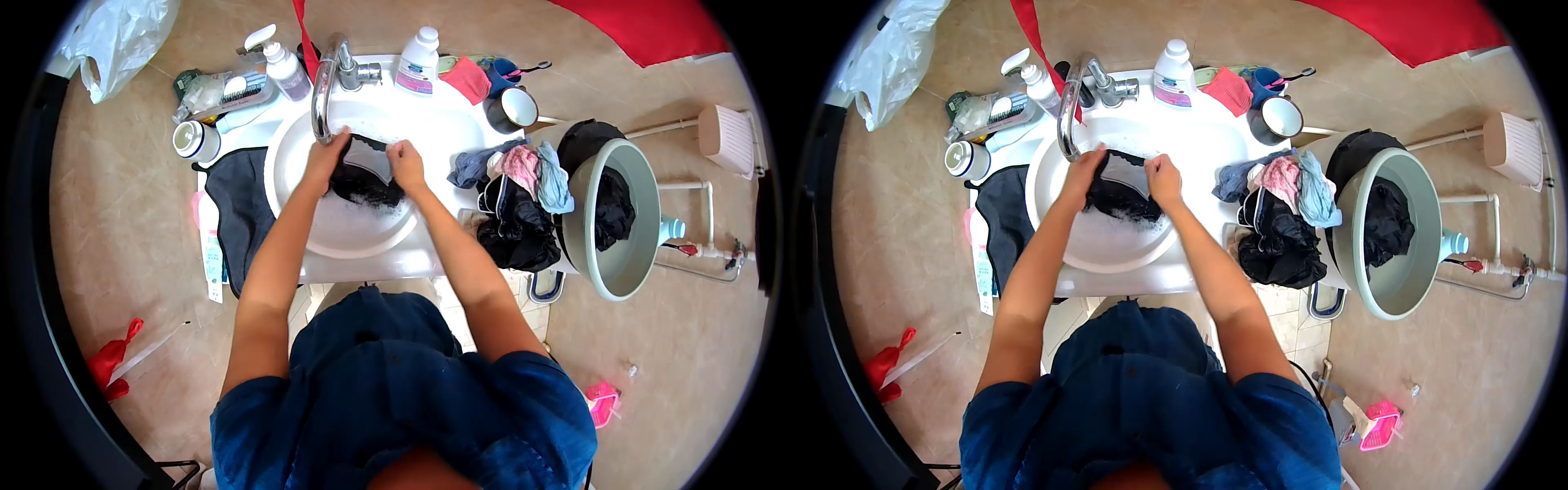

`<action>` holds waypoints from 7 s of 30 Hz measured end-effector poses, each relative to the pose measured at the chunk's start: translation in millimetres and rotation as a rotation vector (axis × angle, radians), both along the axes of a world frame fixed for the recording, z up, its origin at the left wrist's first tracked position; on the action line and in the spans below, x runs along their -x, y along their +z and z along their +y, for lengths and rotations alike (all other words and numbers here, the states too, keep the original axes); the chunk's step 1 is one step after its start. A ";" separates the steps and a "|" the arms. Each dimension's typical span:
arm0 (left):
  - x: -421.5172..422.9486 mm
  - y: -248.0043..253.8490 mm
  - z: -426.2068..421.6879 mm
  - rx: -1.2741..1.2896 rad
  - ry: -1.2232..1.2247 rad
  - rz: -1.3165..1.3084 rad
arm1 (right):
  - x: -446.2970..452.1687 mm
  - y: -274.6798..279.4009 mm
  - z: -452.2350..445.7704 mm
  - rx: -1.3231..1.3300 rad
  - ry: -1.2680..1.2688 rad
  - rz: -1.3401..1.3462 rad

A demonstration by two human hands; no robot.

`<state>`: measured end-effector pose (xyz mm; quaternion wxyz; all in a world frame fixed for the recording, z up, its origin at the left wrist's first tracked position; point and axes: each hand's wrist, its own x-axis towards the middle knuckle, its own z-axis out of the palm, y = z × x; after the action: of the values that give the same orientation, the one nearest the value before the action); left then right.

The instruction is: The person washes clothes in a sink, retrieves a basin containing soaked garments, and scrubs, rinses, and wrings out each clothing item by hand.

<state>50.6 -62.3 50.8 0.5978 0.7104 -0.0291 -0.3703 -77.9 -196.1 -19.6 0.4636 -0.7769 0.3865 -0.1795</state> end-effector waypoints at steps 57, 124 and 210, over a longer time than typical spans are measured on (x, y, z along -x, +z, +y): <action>-0.4 -57.0 -21.5 -0.791 -0.195 -1.058 | 12.3 -10.9 24.0 -0.555 -0.277 -0.138; 70.4 -72.7 -17.1 -0.258 -0.356 -0.165 | 29.4 4.0 47.8 -1.616 -0.340 -0.255; 104.8 -25.1 -25.2 -0.509 -0.437 -0.888 | 29.7 -24.0 32.6 -1.645 -0.372 -0.399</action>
<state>-54.2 -87.4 25.6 0.2470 0.8976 -0.3347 -0.1459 -107.7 -163.5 -43.6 0.9005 -0.0731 0.4258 -0.0490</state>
